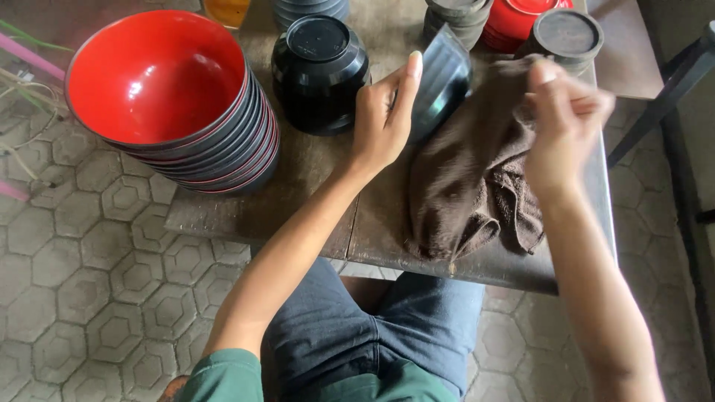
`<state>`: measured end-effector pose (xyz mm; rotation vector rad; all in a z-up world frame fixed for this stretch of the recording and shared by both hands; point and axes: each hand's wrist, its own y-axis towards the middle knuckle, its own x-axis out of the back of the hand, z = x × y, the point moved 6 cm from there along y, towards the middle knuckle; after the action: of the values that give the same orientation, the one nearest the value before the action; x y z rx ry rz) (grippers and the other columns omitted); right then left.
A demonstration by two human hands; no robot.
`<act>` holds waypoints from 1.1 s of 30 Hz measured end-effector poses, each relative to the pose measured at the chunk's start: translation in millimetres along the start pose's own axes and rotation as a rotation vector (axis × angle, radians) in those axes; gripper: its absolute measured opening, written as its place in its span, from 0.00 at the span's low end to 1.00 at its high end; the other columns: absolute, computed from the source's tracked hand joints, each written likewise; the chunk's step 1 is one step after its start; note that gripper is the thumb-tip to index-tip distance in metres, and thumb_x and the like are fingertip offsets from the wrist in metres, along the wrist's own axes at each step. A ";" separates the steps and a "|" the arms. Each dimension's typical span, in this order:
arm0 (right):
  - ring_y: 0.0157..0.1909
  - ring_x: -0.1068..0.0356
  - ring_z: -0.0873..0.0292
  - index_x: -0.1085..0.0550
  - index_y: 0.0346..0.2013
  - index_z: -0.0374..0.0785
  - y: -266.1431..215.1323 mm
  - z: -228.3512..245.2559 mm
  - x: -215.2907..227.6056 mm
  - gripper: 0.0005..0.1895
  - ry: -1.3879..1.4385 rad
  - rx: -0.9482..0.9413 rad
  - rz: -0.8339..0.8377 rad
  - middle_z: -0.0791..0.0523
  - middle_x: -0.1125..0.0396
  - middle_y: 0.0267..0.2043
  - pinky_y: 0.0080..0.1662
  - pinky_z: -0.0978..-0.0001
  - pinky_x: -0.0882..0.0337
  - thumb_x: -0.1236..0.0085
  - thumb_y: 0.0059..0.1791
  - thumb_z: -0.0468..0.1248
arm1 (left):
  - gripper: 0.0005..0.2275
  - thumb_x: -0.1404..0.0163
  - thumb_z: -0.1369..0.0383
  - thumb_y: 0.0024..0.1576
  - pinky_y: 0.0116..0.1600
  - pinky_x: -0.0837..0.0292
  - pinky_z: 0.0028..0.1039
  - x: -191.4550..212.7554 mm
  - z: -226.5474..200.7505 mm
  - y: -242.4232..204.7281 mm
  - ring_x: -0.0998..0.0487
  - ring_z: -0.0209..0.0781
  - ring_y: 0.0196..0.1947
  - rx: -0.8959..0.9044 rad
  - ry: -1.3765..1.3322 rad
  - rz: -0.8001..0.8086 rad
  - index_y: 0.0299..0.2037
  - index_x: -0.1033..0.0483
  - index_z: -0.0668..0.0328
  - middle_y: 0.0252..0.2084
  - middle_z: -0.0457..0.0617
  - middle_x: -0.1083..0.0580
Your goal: The person wipes the exterior and interior of black bowls with red interiors using a brown cloth. They handle each bowl individually, rotating it to clean all surfaces, and place the cleaned bowls into a stack on the table.
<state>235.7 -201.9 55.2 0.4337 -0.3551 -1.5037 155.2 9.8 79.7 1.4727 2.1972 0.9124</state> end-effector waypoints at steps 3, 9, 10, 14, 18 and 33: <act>0.32 0.53 0.59 0.43 0.19 0.36 -26.8 23.0 -26.3 0.28 -0.268 0.435 0.140 0.57 0.52 0.26 0.39 0.60 0.50 0.47 0.62 0.38 | 0.20 0.65 0.60 0.69 0.25 0.57 0.26 -5.6 2.9 -5.8 0.49 0.28 0.17 -0.139 0.085 0.087 0.22 0.38 0.54 0.16 0.38 0.47; 0.63 0.42 0.33 0.32 0.58 0.21 -52.0 57.5 -62.6 0.28 -0.382 0.867 0.333 0.34 0.42 0.60 0.66 0.33 0.40 0.50 0.56 0.47 | 0.19 0.64 0.60 0.68 0.31 0.55 0.26 -4.1 -15.5 -8.3 0.49 0.28 0.23 -0.071 -0.037 0.119 0.22 0.44 0.55 0.20 0.37 0.48; 0.63 0.42 0.33 0.32 0.58 0.21 -53.2 51.5 -62.1 0.28 -0.384 0.876 0.331 0.34 0.42 0.60 0.66 0.33 0.40 0.50 0.56 0.47 | 0.19 0.64 0.60 0.68 0.31 0.55 0.26 -5.0 -15.2 -6.9 0.49 0.28 0.23 -0.079 -0.039 0.117 0.22 0.44 0.55 0.20 0.37 0.48; 0.77 0.52 0.38 0.42 0.69 0.26 -47.8 31.8 -66.3 0.39 -0.400 0.615 0.408 0.39 0.48 0.71 0.78 0.42 0.53 0.43 0.55 0.50 | 0.20 0.63 0.63 0.68 0.28 0.54 0.26 1.7 -14.5 -3.8 0.49 0.28 0.20 -0.164 0.066 -0.025 0.21 0.42 0.57 0.18 0.39 0.47; 0.70 0.44 0.47 0.41 0.68 0.33 -41.4 34.4 -72.1 0.30 -0.217 0.397 0.415 0.47 0.45 0.64 0.73 0.49 0.41 0.46 0.58 0.47 | 0.20 0.63 0.61 0.68 0.27 0.55 0.23 5.7 -12.2 -2.4 0.49 0.28 0.19 -0.141 0.051 -0.065 0.21 0.42 0.56 0.17 0.38 0.47; 0.75 0.50 0.34 0.36 0.62 0.18 -59.9 48.3 -70.1 0.33 -0.488 0.826 0.309 0.33 0.48 0.69 0.74 0.39 0.44 0.55 0.59 0.50 | 0.25 0.70 0.58 0.70 0.25 0.58 0.29 -3.0 -1.5 -10.2 0.51 0.32 0.15 -0.213 0.059 0.192 0.17 0.48 0.56 0.14 0.42 0.49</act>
<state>157.1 -135.6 71.2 0.6138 -1.3883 -1.0906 148.5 3.9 73.8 1.5886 1.9504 1.2256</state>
